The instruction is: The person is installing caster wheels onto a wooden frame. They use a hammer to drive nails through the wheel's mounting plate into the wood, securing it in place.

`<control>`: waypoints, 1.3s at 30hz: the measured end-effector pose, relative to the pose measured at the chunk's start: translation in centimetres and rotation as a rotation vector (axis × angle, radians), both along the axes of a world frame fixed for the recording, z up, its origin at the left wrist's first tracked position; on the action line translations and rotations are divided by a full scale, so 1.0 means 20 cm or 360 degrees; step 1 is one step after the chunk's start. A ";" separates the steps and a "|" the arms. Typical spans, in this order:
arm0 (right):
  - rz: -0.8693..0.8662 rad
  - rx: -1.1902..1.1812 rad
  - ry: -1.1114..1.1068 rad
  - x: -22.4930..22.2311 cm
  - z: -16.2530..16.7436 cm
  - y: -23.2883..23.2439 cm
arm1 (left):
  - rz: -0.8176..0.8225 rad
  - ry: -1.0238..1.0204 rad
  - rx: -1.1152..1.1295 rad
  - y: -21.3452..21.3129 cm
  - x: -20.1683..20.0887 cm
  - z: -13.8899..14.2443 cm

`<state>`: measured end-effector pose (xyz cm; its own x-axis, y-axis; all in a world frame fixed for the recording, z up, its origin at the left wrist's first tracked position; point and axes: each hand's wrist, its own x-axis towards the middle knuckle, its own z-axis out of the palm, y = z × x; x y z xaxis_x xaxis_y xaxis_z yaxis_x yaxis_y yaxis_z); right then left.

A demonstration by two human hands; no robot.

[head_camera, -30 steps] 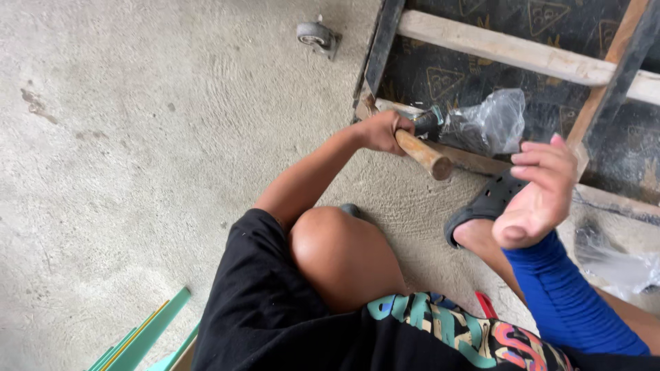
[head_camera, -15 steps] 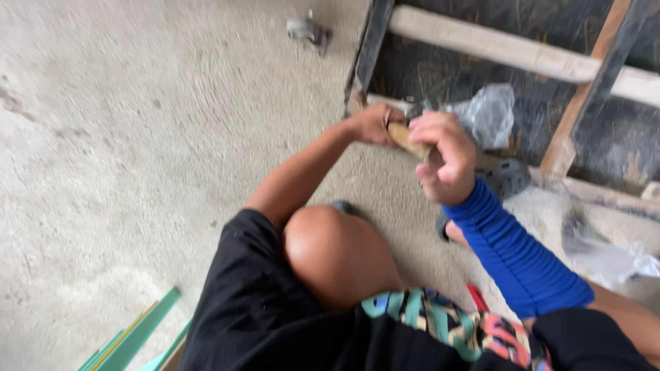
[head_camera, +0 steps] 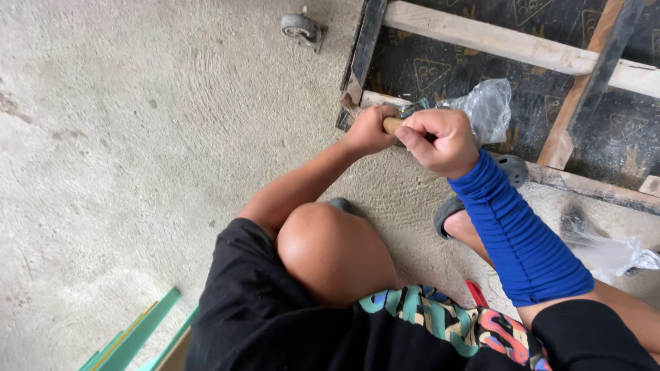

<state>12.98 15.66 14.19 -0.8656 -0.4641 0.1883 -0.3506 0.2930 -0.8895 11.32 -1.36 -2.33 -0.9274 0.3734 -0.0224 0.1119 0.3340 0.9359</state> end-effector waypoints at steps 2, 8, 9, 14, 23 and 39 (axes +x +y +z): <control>0.0025 0.0090 -0.0108 -0.02 0.00 0.01 | 0.0115 -0.0039 -0.0060 0.02 0.03 0.00; 0.0189 0.0146 -0.0267 -0.05 -0.03 -0.02 | 0.0376 -0.0084 0.0009 0.01 0.15 -0.03; 0.0213 0.0026 -0.0255 -0.06 -0.03 -0.03 | 0.0368 -0.0176 0.0020 -0.01 0.15 -0.04; 0.0048 0.0150 -0.0414 -0.07 0.06 -0.05 | 0.0040 -0.0122 0.0016 -0.10 0.11 -0.07; -0.0005 0.1050 0.0106 0.15 0.21 0.02 | -0.0631 0.0128 -0.0309 -0.10 -0.03 -0.06; -0.0154 0.0708 -0.0867 0.50 -0.86 -0.06 | -0.0716 0.1159 -0.1405 -0.18 0.29 0.05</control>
